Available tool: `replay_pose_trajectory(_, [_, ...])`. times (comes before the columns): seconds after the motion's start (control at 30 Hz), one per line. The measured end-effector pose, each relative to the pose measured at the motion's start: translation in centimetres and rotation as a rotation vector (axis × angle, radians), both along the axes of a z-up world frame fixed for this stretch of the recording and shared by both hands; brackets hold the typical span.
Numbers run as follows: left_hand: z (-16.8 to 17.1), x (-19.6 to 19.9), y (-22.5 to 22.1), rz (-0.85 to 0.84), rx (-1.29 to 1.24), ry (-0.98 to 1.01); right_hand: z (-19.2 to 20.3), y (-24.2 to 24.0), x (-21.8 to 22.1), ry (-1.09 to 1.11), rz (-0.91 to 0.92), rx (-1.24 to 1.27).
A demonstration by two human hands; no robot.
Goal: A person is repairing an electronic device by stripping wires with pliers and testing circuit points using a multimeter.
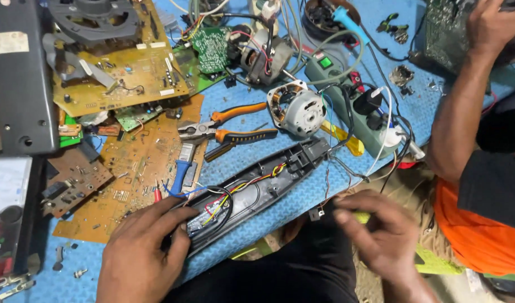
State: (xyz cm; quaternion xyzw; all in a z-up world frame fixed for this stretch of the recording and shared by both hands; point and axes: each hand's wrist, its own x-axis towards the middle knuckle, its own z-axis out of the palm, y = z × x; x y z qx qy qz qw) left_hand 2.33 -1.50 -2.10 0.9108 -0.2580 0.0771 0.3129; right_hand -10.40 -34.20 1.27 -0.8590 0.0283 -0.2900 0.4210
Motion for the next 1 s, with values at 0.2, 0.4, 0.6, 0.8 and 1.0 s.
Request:
replay_pose_trajectory(0.2, [1.8, 0.0, -0.2, -0.032, -0.001, 0.034, -1.9, -5.7, -2.6, 0.795, -0.529, -0.082])
replay_pose_trajectory(0.4, [2.6, -0.2, -0.4, -0.100, -0.005, -0.009, -12.2, -4.2, -3.6, 1.368, 0.085, -0.152])
replay_pose_trajectory(0.6, [3.8, 0.0, 0.6, -0.246, -0.042, 0.055, -13.6, -0.5, -2.6, 1.129, 0.442, -0.167])
replay_pose_trajectory(0.8, [3.1, 0.5, 1.8, -0.334, -0.015, 0.160, -4.1, 0.9, -1.6, 0.107, 0.350, -0.305])
replay_pose_trajectory(1.0, [4.7, 0.1, 3.7, -0.429, 0.079, 0.145, -2.6, 6.2, 4.7, -0.042, 0.395, -0.638])
